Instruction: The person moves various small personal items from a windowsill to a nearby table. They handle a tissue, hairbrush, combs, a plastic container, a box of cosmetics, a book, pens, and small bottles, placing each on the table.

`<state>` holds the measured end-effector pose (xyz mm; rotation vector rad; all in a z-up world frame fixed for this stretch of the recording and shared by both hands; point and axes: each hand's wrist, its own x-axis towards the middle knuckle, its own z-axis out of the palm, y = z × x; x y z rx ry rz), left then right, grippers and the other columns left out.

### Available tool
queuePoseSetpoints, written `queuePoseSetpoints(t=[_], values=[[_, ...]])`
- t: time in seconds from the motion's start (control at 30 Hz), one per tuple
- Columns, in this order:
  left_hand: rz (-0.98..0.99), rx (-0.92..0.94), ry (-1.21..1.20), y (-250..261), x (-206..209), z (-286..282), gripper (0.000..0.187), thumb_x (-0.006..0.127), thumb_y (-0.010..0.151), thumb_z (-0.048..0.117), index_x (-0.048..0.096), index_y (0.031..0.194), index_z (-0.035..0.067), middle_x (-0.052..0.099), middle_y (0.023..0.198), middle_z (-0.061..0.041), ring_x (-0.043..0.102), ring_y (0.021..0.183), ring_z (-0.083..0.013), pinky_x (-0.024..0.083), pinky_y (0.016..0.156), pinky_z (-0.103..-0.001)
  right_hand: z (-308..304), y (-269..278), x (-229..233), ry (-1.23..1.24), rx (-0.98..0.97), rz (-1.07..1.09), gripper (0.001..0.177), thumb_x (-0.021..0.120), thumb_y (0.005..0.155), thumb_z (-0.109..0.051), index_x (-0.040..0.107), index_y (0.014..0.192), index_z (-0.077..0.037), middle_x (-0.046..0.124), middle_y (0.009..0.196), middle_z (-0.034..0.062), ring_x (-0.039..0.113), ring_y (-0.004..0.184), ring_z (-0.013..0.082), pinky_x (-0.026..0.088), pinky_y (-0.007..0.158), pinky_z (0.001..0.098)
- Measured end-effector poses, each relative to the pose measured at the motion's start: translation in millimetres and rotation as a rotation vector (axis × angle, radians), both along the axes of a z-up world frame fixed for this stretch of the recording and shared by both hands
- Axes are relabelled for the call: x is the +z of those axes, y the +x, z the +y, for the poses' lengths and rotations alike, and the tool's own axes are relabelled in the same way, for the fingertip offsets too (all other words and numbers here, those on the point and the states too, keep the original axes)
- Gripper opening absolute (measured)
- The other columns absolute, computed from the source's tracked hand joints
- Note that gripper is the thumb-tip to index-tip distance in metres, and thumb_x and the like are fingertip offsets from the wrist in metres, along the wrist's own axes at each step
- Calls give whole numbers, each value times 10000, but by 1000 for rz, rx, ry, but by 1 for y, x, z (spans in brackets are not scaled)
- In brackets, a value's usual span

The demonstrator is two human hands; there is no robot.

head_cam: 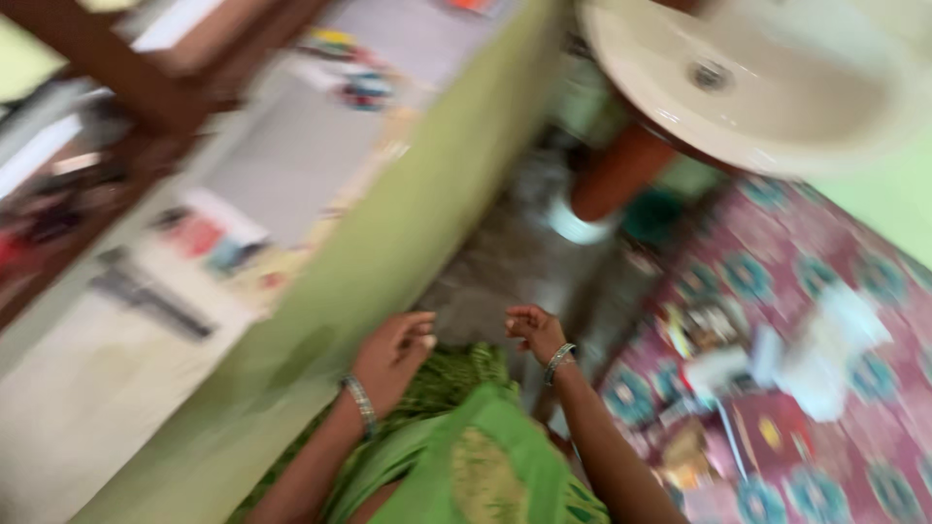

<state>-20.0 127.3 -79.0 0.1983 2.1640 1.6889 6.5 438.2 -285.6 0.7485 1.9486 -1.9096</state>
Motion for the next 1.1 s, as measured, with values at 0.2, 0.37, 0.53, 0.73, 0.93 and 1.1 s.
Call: queuePoseSetpoints(t=[0.2,0.37,0.53,0.73,0.93,1.1], values=[[439,295,-195,13,78,-61,317,657,934,105,657,1245,42,678,1135,-157,690,1036,-291,555,874,-404,-154,-104,185,-126,557,418,265,738,922,-228,723,1143,-83,717,888,-14,676,765,76,507,580,235],[599,700,-299,26,98,-105,244,651,934,98,695,1167,43,694,1085,-146,685,1004,-272,553,853,-384,-259,-131,259,5,892,711,255,728,944,-232,713,1135,-65,714,919,19,675,786,111,549,661,266],[388,1068,-152,-2,99,-163,174,652,965,142,746,1091,66,747,967,-39,655,803,-117,498,656,-286,-339,-142,276,366,1070,867,285,758,857,-274,664,1038,-75,686,895,77,703,774,232,554,712,366],[505,1027,-32,-64,99,-208,174,632,1001,132,723,1099,22,755,982,-42,680,867,-72,539,744,-248,-375,-138,278,633,982,806,284,733,870,-309,606,967,-75,664,915,121,662,826,345,525,717,467],[431,869,40,-106,102,-213,165,624,1002,107,706,1104,6,755,915,-59,673,806,-76,543,723,-232,-380,-144,280,663,983,603,258,769,838,-300,627,875,-88,679,899,131,670,827,341,527,718,472],[461,694,158,-130,111,-204,142,601,1041,67,688,1118,-16,728,913,-56,660,821,-74,551,740,-228,-391,-133,283,588,882,585,278,785,818,-218,591,947,-67,687,877,136,678,823,346,526,714,463]])
